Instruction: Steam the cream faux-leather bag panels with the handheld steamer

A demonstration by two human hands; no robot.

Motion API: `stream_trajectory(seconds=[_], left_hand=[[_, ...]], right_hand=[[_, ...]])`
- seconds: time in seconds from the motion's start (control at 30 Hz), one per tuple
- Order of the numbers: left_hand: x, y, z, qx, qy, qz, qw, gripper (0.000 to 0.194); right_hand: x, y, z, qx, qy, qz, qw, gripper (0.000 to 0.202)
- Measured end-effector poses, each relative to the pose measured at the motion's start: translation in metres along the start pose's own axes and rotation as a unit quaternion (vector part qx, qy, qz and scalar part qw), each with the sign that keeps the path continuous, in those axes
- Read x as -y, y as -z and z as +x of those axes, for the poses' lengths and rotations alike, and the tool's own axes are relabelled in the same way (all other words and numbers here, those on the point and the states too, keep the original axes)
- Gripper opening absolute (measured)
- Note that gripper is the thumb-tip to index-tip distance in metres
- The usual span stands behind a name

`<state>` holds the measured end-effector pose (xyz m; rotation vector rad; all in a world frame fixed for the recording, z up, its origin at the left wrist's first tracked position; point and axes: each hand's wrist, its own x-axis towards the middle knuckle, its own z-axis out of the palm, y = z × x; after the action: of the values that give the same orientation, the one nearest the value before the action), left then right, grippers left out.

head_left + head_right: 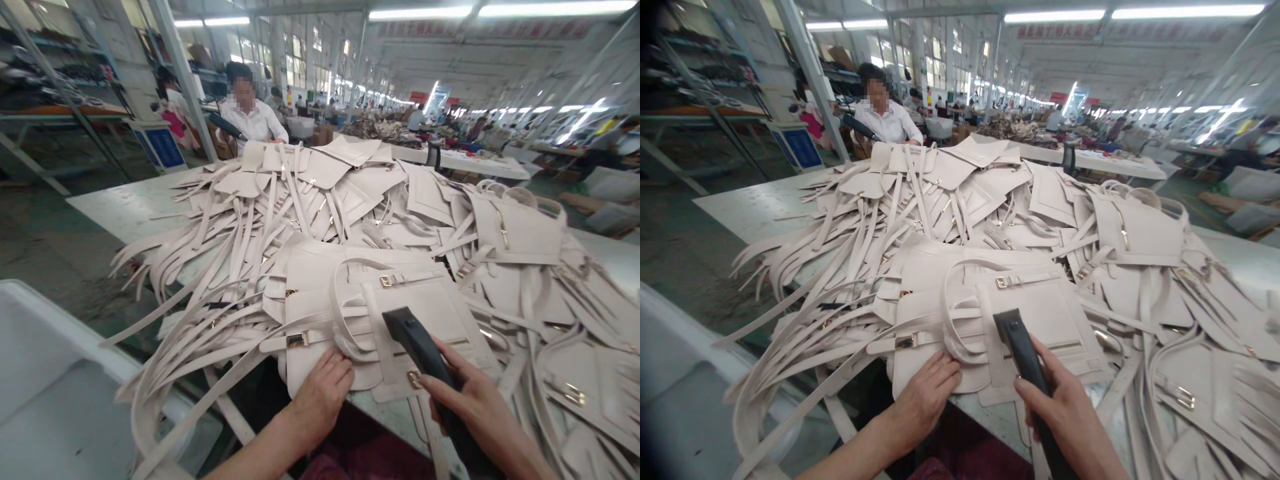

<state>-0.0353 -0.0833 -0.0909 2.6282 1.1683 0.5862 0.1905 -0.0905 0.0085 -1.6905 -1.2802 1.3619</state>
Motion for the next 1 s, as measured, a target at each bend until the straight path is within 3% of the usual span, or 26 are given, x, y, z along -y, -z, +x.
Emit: stream_trajectory(seconds=[0.07, 0.17, 0.3, 0.5, 0.6, 0.73, 0.87, 1.0], left_hand=[[0.0, -0.001, 0.0, -0.002, 0.0, -0.001, 1.0, 0.036], [0.002, -0.004, 0.0, -0.013, -0.002, 0.003, 1.0, 0.035], [0.003, -0.008, -0.001, -0.023, 0.0, 0.015, 1.0, 0.032], [0.0, -0.01, -0.001, -0.03, 0.016, 0.024, 0.999, 0.033], [-0.001, -0.012, -0.001, -0.037, 0.017, 0.027, 0.999, 0.033], [-0.001, -0.014, -0.001, -0.05, 0.009, 0.033, 0.998, 0.033], [-0.001, -0.015, -0.001, -0.056, 0.006, 0.03, 0.998, 0.032], [0.0, -0.009, 0.007, -0.023, 0.026, 0.023, 0.999, 0.018]], right_hand=[[-0.02, 0.003, -0.014, 0.042, -0.023, 0.003, 0.999, 0.074], [-0.05, 0.002, -0.025, 0.071, 0.02, 0.009, 0.997, 0.067], [-0.062, -0.007, -0.019, 0.082, 0.043, 0.014, 0.996, 0.067], [-0.036, -0.017, 0.004, 0.043, 0.005, 0.041, 0.998, 0.077], [-0.016, -0.019, 0.018, 0.064, 0.003, 0.049, 0.997, 0.071], [0.013, -0.025, 0.053, 0.074, 0.062, 0.04, 0.995, 0.056], [0.036, -0.034, 0.093, 0.048, 0.1, 0.038, 0.993, 0.053], [0.048, -0.036, 0.086, 0.022, 0.121, 0.045, 0.991, 0.057]])
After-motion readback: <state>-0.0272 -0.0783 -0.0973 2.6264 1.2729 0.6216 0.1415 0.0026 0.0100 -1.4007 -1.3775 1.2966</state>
